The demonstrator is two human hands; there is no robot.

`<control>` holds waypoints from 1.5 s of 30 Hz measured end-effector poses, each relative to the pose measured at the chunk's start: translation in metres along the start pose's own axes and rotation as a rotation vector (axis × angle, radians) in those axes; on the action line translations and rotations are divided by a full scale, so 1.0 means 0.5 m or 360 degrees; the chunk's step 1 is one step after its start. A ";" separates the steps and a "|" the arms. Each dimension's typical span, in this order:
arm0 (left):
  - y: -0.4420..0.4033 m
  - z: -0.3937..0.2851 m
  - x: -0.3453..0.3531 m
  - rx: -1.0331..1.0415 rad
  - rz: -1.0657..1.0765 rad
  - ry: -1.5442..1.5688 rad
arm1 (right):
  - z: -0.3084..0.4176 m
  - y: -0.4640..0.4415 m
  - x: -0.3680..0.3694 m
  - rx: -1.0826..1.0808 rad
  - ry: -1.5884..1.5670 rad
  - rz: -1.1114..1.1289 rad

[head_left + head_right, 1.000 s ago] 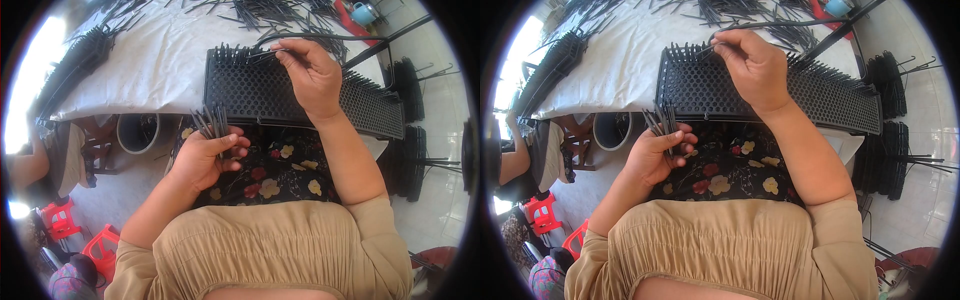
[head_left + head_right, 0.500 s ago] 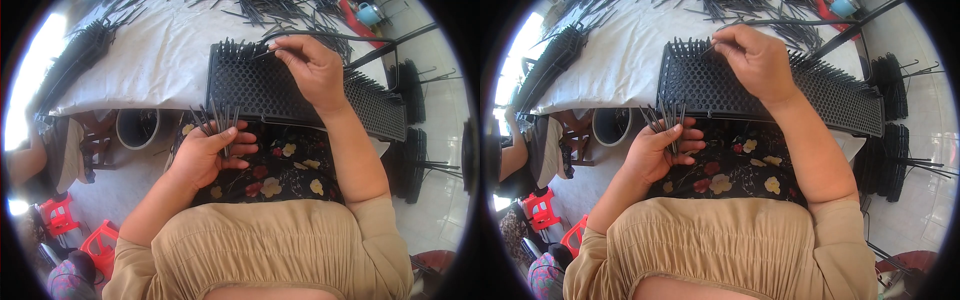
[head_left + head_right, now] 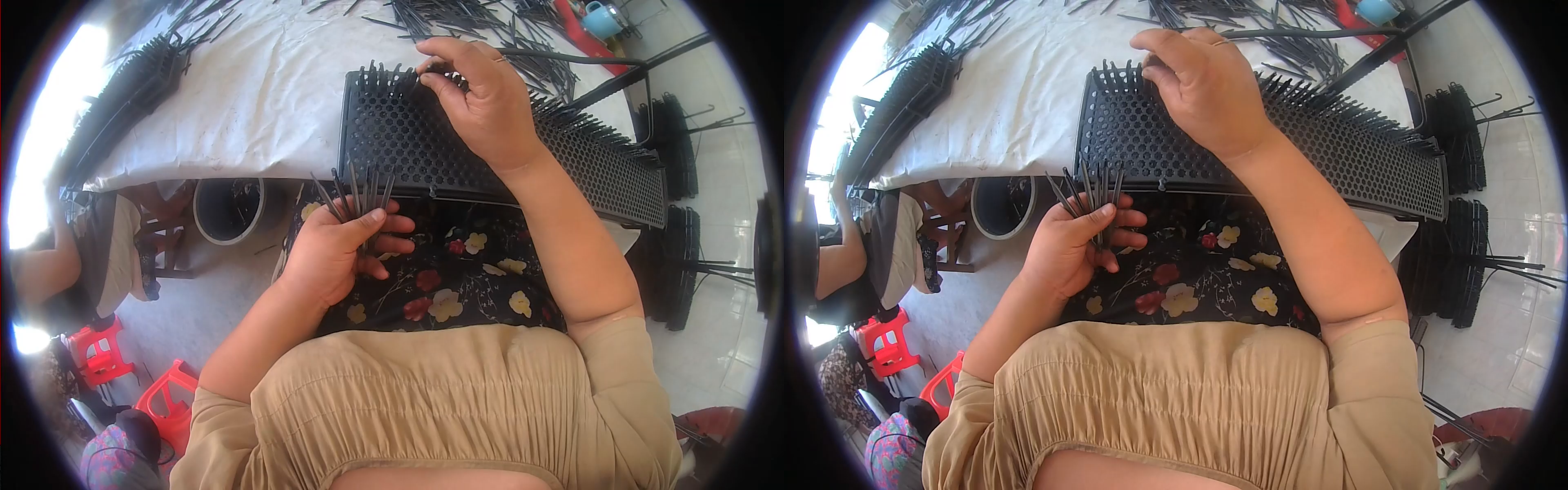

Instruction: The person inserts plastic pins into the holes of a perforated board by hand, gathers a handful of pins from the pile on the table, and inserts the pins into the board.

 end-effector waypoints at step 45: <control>0.011 -0.010 -0.006 -0.0067 0.0095 -0.0035 | 0.037 0.014 -0.006 0.0231 -0.0231 -0.0060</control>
Point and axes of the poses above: each hand's wrist, its own y-axis away from the middle knuckle, its own x-axis out of the palm, z = x × y, the point moved 6 cm from there along -y, towards the middle knuckle, and after that the axes turned 3 degrees about -y, right-handed, at the moved point
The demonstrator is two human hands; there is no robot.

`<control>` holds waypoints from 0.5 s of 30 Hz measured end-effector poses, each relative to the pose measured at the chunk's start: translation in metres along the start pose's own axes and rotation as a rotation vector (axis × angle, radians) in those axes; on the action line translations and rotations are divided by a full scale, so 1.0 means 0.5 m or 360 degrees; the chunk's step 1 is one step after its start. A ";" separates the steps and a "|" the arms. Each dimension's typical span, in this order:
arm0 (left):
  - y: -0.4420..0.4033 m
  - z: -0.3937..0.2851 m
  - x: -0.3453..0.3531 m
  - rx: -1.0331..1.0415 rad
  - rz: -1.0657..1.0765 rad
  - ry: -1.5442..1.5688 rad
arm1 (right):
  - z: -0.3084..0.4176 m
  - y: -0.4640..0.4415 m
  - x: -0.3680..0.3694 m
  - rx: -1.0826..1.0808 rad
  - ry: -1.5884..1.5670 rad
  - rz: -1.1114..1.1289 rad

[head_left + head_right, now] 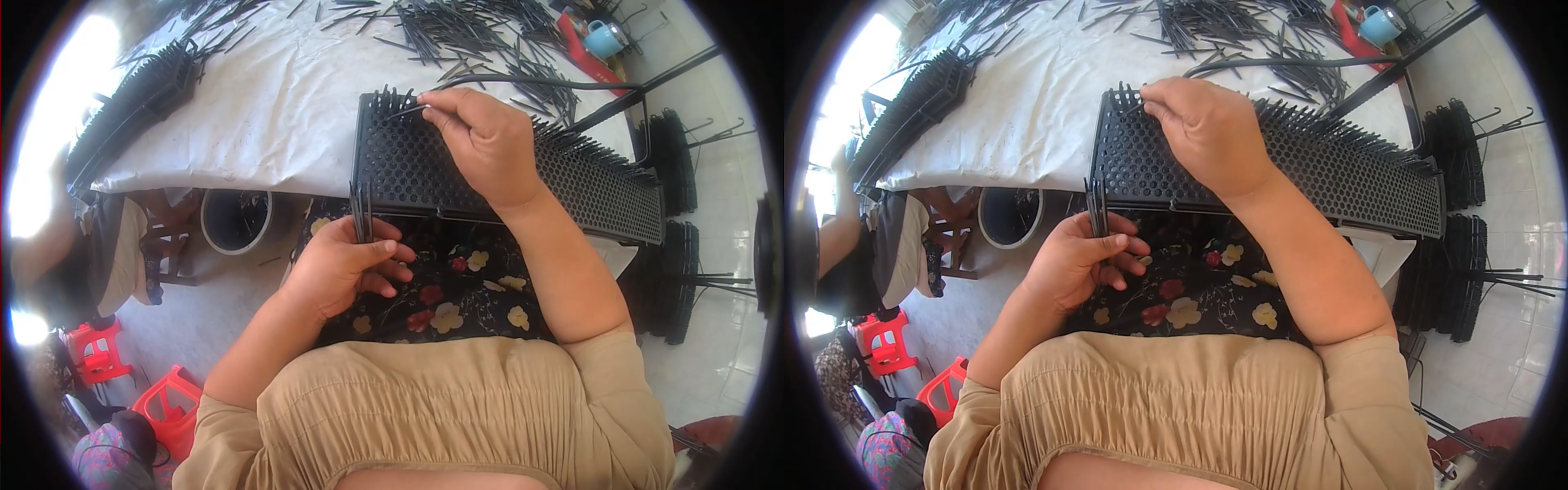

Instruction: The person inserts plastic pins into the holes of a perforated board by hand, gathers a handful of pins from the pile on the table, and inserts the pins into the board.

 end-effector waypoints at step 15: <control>0.001 0.000 -0.010 0.0046 -0.0098 -0.0090 | 0.022 0.004 0.003 -0.0349 0.0244 0.0122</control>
Point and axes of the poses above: each hand's wrist, its own y-axis away from the middle knuckle, its own x-axis out of the palm, z = x × y, the point moved 6 cm from there along -y, towards the middle knuckle, and after that the axes turned 3 degrees about -y, right-handed, at the moved point
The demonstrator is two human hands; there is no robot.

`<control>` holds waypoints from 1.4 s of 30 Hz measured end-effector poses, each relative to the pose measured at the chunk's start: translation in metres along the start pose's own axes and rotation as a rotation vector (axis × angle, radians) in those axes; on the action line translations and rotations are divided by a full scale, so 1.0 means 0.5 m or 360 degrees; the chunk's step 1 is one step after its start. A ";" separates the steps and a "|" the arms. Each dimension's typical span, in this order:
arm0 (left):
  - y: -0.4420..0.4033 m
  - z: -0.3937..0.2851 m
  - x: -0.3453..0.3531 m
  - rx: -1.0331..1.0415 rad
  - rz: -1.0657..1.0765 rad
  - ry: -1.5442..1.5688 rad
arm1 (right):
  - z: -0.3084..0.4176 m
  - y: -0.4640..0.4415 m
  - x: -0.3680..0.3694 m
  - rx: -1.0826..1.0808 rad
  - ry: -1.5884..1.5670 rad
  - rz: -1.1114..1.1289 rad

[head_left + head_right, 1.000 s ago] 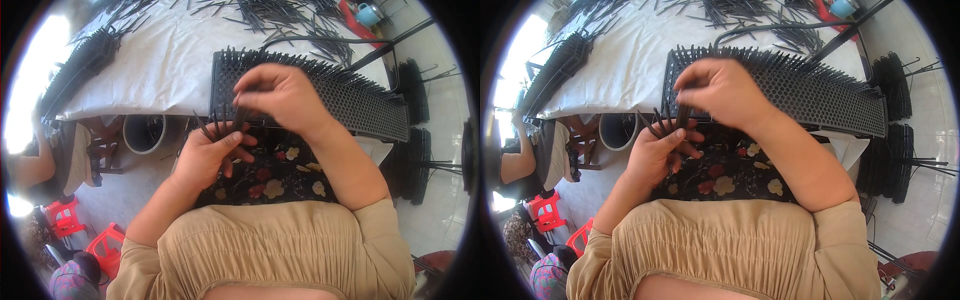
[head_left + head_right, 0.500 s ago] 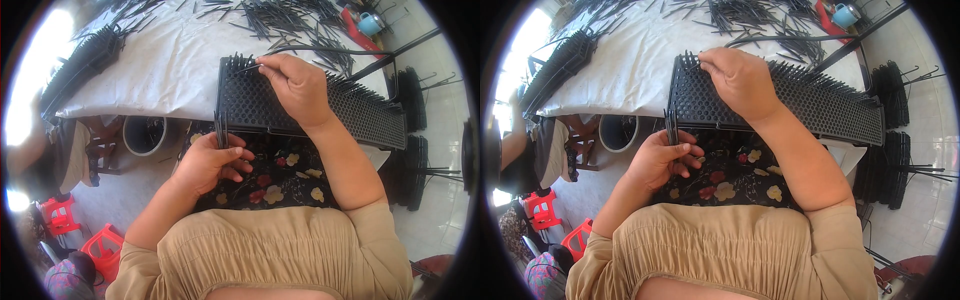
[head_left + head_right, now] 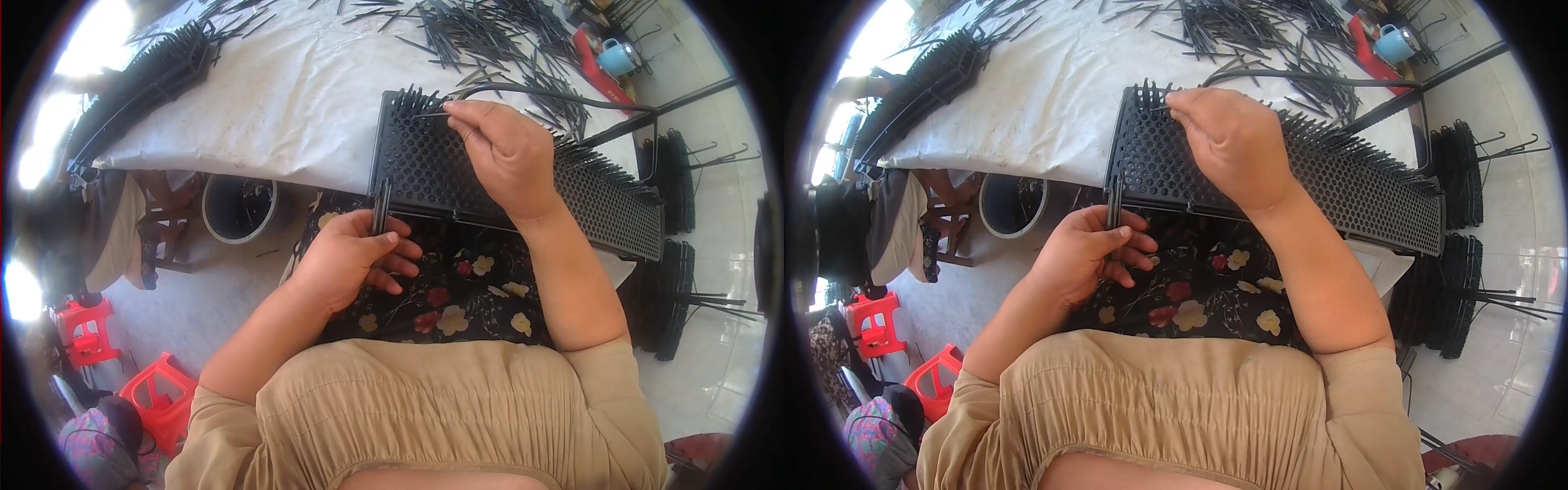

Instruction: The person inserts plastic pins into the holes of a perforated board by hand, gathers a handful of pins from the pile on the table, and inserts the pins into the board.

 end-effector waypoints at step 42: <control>0.002 -0.021 0.003 0.0296 0.0133 0.0063 | 0.049 0.038 0.085 0.1313 -0.1309 0.0580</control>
Point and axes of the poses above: each hand's wrist, its own y-axis away from the middle knuckle, its own x-axis out of the palm, z = x × y, the point moved 6 cm from there along -y, towards the middle knuckle, and after that the axes turned 3 degrees about -y, right-handed, at the moved point
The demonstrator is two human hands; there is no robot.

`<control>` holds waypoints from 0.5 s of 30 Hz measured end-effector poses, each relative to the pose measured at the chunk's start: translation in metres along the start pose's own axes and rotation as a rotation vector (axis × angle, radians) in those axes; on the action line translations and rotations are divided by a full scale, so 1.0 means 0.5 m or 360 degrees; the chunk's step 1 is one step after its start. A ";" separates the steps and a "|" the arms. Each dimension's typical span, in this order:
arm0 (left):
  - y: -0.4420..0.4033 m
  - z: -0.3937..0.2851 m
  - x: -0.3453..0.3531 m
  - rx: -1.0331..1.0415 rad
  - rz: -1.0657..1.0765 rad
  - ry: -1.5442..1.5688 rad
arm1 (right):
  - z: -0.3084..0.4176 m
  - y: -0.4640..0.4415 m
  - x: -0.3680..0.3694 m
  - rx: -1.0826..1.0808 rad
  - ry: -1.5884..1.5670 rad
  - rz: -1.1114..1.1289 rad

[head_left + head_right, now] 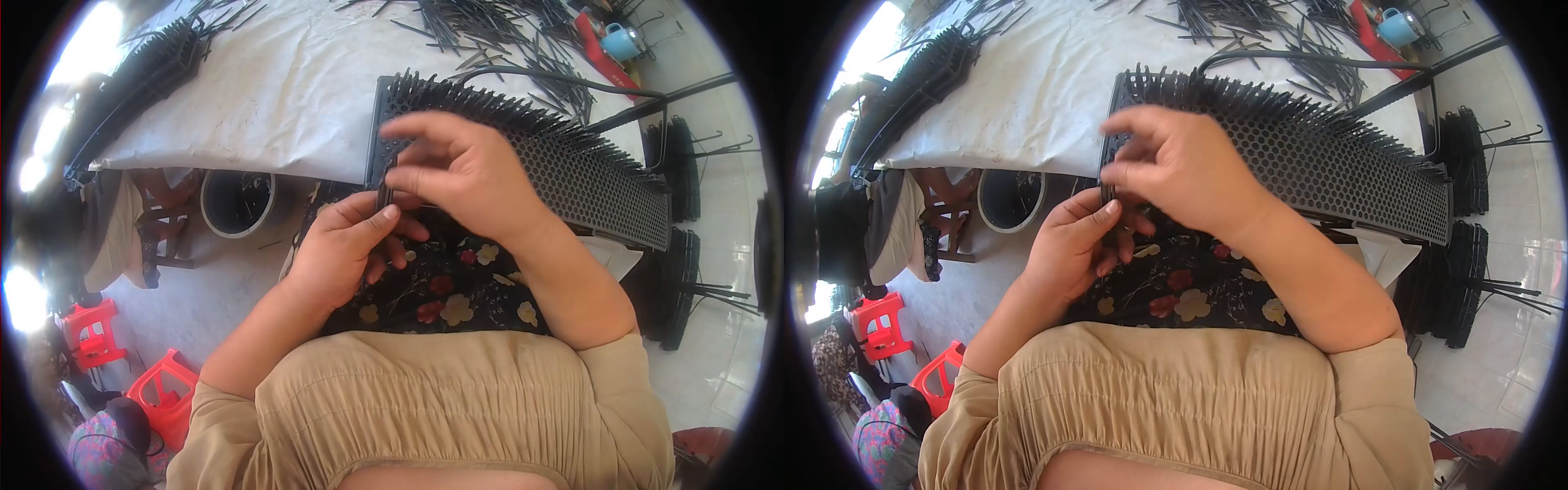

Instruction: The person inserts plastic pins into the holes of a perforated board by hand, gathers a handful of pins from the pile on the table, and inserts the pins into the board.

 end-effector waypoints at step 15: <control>0.000 0.009 -0.010 -0.0127 -0.0183 0.0112 | 0.043 -0.063 -0.083 -0.0963 0.0783 -0.0783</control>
Point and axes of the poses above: each hand's wrist, its own y-axis away from the middle knuckle, its own x-axis out of the palm, z = x × y, the point moved 6 cm from there along -y, towards the middle knuckle, and after that the axes turned 3 degrees about -y, right-handed, at the moved point
